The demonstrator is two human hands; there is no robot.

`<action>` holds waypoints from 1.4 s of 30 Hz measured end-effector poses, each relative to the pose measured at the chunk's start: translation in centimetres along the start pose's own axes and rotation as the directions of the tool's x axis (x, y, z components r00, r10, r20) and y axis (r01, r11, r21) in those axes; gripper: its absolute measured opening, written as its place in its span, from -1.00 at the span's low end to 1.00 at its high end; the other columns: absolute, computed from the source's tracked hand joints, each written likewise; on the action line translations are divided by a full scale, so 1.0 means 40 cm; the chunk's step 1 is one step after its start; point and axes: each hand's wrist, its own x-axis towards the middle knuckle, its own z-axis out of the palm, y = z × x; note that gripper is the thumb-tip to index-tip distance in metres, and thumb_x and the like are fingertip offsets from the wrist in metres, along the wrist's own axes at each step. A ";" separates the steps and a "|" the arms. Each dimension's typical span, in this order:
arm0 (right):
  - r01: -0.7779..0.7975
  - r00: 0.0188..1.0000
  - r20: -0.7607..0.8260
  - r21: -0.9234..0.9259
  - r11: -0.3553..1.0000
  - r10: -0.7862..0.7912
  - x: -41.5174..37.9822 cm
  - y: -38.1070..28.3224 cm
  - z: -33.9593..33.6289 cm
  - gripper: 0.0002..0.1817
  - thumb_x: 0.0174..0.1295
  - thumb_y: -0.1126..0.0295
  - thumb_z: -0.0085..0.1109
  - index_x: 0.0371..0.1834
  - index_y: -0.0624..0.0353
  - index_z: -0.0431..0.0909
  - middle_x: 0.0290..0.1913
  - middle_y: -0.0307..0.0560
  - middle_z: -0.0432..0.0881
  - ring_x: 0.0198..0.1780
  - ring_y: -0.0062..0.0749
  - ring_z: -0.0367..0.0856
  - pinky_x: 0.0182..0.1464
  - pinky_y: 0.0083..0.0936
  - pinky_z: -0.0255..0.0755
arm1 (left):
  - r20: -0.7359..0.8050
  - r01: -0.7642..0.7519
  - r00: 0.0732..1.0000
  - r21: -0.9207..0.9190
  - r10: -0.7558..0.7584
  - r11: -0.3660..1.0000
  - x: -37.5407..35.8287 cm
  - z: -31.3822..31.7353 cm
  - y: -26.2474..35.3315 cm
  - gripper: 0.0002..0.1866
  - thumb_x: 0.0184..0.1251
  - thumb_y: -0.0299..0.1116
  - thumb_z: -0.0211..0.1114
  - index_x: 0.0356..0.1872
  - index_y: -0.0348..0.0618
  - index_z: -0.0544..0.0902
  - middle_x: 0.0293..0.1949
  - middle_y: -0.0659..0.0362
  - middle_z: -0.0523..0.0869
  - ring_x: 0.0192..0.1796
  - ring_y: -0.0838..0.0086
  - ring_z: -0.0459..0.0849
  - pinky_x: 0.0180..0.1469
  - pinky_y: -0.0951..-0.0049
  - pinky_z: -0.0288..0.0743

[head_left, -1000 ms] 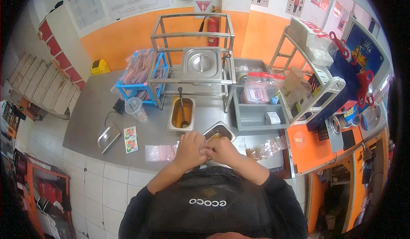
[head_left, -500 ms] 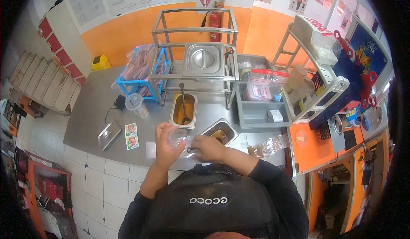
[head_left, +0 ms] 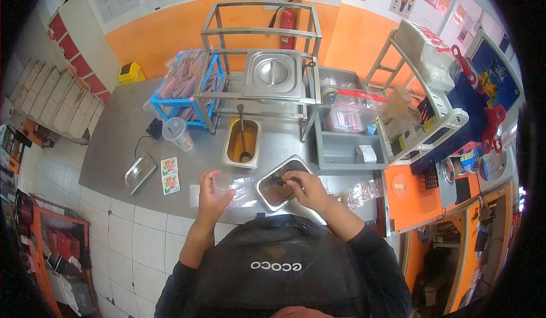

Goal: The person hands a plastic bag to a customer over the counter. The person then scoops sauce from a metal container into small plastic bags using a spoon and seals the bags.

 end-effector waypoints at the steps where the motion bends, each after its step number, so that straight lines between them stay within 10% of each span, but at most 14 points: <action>1: 0.035 0.999 0.023 -0.014 0.999 -0.034 -0.004 0.010 -0.001 -0.82 0.20 0.40 0.04 -0.19 0.24 0.49 -0.26 0.11 0.60 -0.19 0.03 0.58 -0.11 -0.28 0.45 | 0.000 0.000 1.000 -0.027 0.000 1.000 0.004 0.006 -0.003 -0.42 -0.09 -0.44 0.37 0.03 -0.23 0.35 -0.02 0.09 0.32 0.10 0.34 0.34 0.21 0.40 0.17; 6: 0.086 0.992 0.088 0.042 0.995 -0.090 -0.031 0.054 0.014 -0.87 0.25 0.48 0.04 -0.17 0.26 0.42 -0.32 -0.01 0.61 -0.33 -0.32 0.65 -0.28 -0.52 0.50 | 0.015 -0.079 0.997 0.068 0.078 0.995 0.018 0.027 0.008 -0.41 -0.11 -0.45 0.37 0.03 -0.23 0.36 0.00 0.07 0.33 0.12 0.30 0.34 0.23 0.37 0.17; 12: -0.290 0.952 0.069 0.515 0.807 0.298 -0.041 0.094 0.034 -0.82 0.31 0.51 -0.05 -0.06 0.18 0.26 -0.37 -0.07 0.57 -0.43 -0.50 0.56 -0.36 -0.57 0.49 | 0.005 -0.032 0.999 0.103 0.032 0.994 0.006 0.020 -0.006 -0.41 -0.14 -0.45 0.38 0.02 -0.22 0.37 -0.01 0.06 0.34 0.12 0.29 0.34 0.23 0.36 0.18; 23: -0.245 0.679 -0.149 0.877 0.413 0.719 -0.054 0.205 0.016 -0.68 0.25 0.54 -0.08 0.05 0.19 0.16 -0.33 0.13 0.57 -0.51 -0.38 0.54 -0.49 -0.56 0.45 | -0.013 0.065 0.998 0.005 -0.065 0.998 -0.011 0.021 -0.016 -0.41 -0.11 -0.45 0.39 0.03 -0.22 0.35 -0.01 0.08 0.34 0.11 0.33 0.34 0.21 0.38 0.18; 42: -0.031 0.483 -0.440 0.856 0.516 0.758 -0.159 0.237 -0.033 -0.73 0.25 0.54 -0.05 0.00 0.20 0.20 -0.31 0.07 0.55 -0.50 -0.42 0.52 -0.43 -0.57 0.44 | 0.151 -0.066 0.987 0.078 0.053 0.995 -0.023 0.068 -0.043 -0.27 -0.11 -0.43 0.36 0.18 -0.22 0.25 0.24 -0.01 0.19 0.34 0.25 0.13 0.36 0.25 -0.05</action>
